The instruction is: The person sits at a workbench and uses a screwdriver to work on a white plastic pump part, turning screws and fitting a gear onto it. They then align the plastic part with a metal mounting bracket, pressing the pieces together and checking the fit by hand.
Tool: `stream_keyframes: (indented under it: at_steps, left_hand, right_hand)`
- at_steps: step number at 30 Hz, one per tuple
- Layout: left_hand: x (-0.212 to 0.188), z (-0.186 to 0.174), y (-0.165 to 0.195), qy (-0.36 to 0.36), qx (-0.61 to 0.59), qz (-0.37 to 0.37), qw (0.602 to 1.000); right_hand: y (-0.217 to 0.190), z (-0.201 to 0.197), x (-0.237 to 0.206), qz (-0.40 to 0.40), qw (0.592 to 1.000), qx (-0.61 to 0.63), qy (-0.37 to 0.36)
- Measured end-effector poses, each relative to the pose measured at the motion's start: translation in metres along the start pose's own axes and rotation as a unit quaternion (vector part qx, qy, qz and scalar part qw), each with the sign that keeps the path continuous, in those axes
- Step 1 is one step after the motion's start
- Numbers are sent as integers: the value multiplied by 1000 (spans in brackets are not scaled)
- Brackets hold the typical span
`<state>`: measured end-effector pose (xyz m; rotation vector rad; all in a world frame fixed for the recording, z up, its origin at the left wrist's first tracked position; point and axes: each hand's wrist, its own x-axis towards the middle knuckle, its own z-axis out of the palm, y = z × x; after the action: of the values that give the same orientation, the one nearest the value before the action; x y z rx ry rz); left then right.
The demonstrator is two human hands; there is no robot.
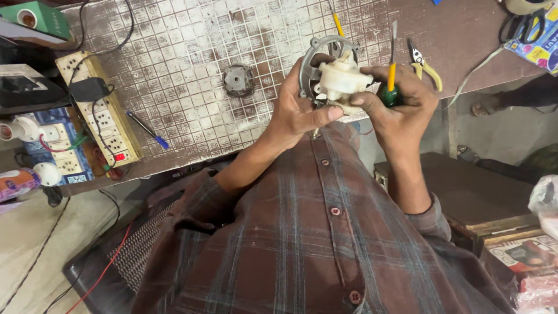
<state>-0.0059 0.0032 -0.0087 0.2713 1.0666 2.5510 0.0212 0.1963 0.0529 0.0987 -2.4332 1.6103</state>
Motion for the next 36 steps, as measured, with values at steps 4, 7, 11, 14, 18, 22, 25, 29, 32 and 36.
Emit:
stream_keyframes:
  at_steps: [4, 7, 11, 14, 18, 22, 25, 29, 32, 36]
  left_hand:
    - [4, -3, -4, -15, 39, 29, 999]
    - [8, -2, -5, 8, -14, -8, 1000]
    - [8, -6, 1, -11, -75, -45, 996]
    - [6, -15, -3, -12, -113, -56, 992]
    - [29, -51, -34, 66, -80, -54, 993]
    - [56, -112, -78, 198, -81, -63, 975]
    - [63, -152, -105, 293, -3, -55, 955]
    - [65, -177, -133, 366, 53, -21, 929]
    - [68, -175, -141, 337, 141, -21, 931]
    - [72, -159, -151, 320, 72, -96, 940]
  right_hand:
    - [13, 2, 0, 11, 999, 38, 25]
    - [23, -2, 2, 35, 995, 81, 47]
    - [31, -9, 3, 20, 992, 77, 96]
    - [33, -14, 1, 59, 987, 73, 128]
    - [39, -18, -1, 60, 985, 110, 121]
    - [50, -21, -8, 62, 989, 81, 111]
    - [56, -25, -12, 72, 988, 67, 121]
    - [62, -33, -14, 82, 985, 35, 150]
    - [65, -43, -14, 88, 979, 40, 179]
    - [64, -58, -21, 147, 973, 11, 175]
